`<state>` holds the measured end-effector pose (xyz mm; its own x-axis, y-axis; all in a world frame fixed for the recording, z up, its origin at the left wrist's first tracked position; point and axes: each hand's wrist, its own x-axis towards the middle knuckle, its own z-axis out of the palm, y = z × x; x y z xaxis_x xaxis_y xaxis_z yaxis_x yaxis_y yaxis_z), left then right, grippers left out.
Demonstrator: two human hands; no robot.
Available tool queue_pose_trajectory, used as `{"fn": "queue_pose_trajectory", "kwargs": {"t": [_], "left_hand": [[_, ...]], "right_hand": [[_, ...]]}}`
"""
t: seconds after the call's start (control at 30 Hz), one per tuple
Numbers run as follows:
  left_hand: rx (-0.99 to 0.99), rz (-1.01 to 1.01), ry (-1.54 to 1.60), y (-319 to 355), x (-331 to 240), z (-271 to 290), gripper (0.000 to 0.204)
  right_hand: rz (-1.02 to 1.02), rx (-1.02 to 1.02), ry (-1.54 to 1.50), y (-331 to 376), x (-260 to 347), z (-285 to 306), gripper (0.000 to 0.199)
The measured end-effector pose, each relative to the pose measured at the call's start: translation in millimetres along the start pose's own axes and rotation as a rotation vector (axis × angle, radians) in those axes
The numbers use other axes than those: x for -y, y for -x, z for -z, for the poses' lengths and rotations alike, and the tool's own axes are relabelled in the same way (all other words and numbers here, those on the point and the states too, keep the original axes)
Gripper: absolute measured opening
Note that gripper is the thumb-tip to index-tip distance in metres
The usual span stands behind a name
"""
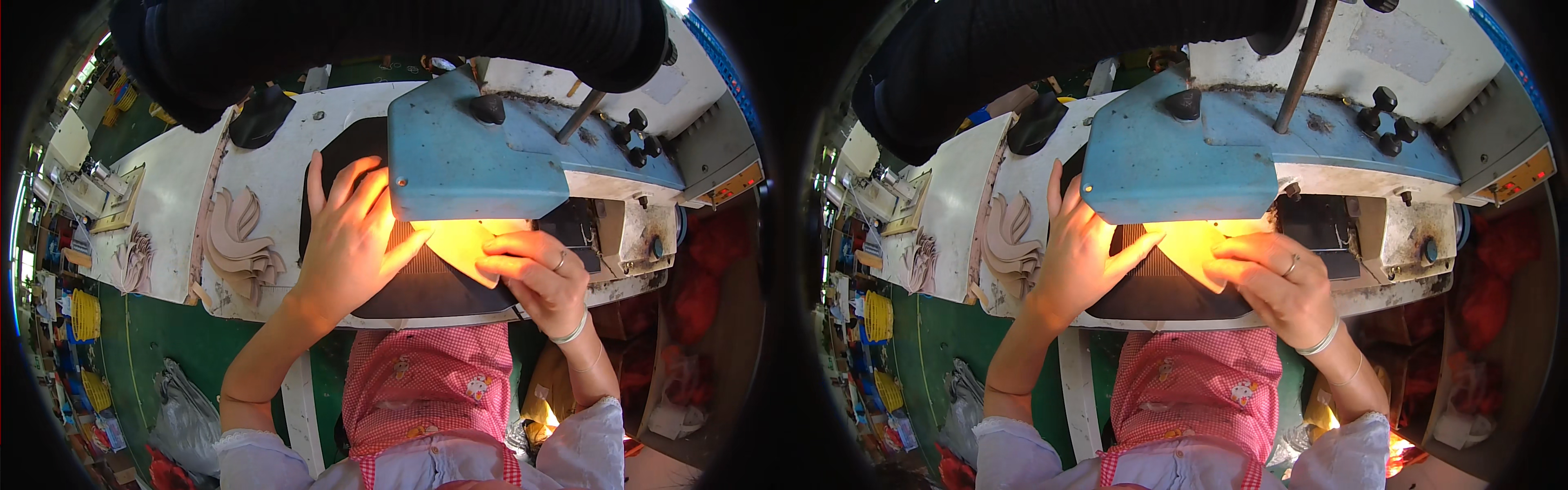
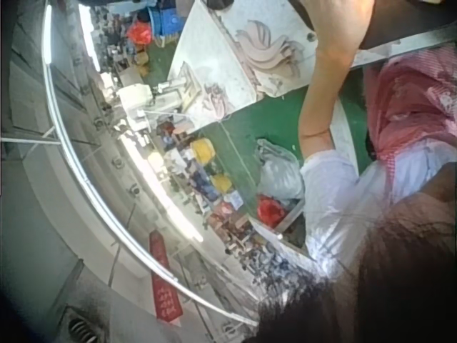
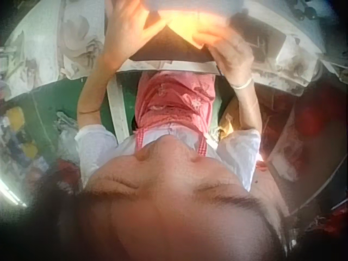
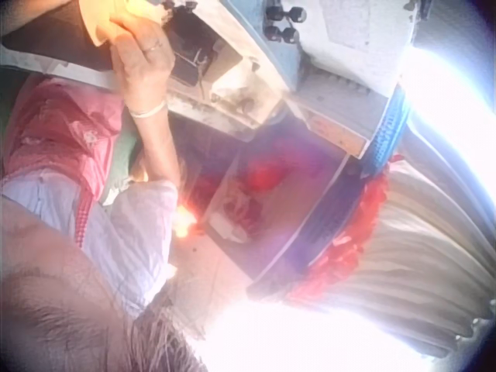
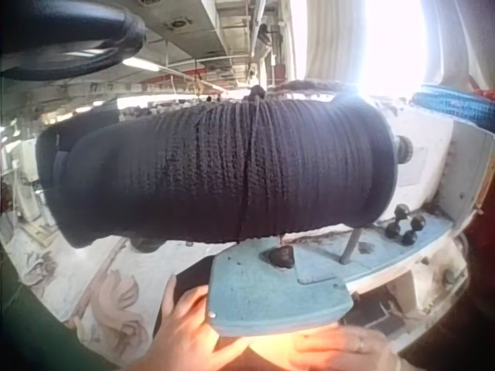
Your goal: The worker is using a specialized sewing machine to join or edge leather/fabric shoe components in a manufacturing setting.
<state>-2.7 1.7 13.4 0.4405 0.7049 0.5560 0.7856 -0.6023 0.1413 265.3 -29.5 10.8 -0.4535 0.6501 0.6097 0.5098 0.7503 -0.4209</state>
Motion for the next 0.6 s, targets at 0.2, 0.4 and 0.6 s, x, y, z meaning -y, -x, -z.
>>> {"fn": "queue_pose_trajectory", "kwargs": {"t": [0.2, 0.4, 0.6], "left_hand": [[0.007, -0.039, 0.090, 4, 10, -6, 0.035], [0.024, -0.099, 0.122, -3, 15, 3, 0.028], [0.107, -0.123, 0.346, -4, 30, -4, 0.027]], "right_hand": [[0.010, 0.052, -0.087, -3, 14, -12, 0.035], [0.031, 0.080, -0.134, -9, 20, -17, 0.034], [0.028, 0.067, -0.151, -5, 18, -14, 0.030]]}}
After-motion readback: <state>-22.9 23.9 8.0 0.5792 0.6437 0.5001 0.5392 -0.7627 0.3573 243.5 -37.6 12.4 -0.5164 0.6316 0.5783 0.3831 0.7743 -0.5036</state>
